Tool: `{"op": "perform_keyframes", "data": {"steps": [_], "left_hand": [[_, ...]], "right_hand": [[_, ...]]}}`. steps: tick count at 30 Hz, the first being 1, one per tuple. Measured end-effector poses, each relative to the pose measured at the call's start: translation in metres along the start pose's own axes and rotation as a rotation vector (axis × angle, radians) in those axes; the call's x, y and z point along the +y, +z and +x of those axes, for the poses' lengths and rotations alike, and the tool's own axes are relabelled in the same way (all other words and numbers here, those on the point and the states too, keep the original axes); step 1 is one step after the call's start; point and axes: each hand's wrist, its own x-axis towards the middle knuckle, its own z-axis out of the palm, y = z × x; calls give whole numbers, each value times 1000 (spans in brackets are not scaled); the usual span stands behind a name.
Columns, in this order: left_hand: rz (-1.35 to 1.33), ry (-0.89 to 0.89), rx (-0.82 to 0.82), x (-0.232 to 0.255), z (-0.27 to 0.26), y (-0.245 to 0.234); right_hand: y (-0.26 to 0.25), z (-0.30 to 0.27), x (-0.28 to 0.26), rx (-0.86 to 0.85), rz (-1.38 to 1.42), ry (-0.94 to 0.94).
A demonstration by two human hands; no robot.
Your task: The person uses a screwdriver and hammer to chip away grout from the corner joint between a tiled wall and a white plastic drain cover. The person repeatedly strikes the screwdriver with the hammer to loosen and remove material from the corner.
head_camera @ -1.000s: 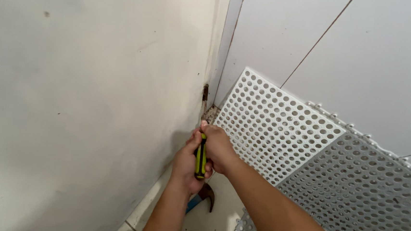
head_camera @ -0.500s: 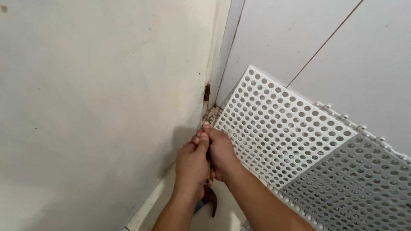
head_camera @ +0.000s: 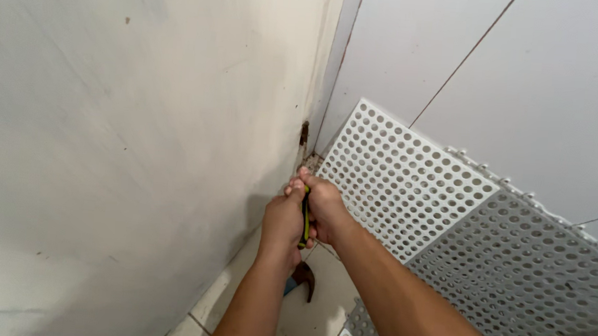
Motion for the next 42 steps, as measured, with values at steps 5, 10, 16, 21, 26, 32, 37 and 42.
{"op": "perform_keyframes", "data": {"steps": [5,10,16,21,26,32,37,42], "left_hand": [[-131,-108,-127,3,8,-12],[-260,-155,-155,-2,12,-14],[-501,-258,-278,-11,18,-3],[-533,-308,-397,-2,30,-27],[-112,-191,-165,13,21,-36],[-71,-96,-104,19,6,-18],[-19,-94,-108,26,6,-18],[-6,-96,-91,27,1,-19]], "right_hand": [[6,-1,0,6,28,-75],[14,-3,-3,135,-92,-109],[10,-3,-18,282,-288,-92],[21,10,-9,334,-264,-139],[34,9,4,189,27,-203],[17,1,0,68,18,-28],[19,2,-3,28,20,-59],[22,3,2,26,85,-98]]}}
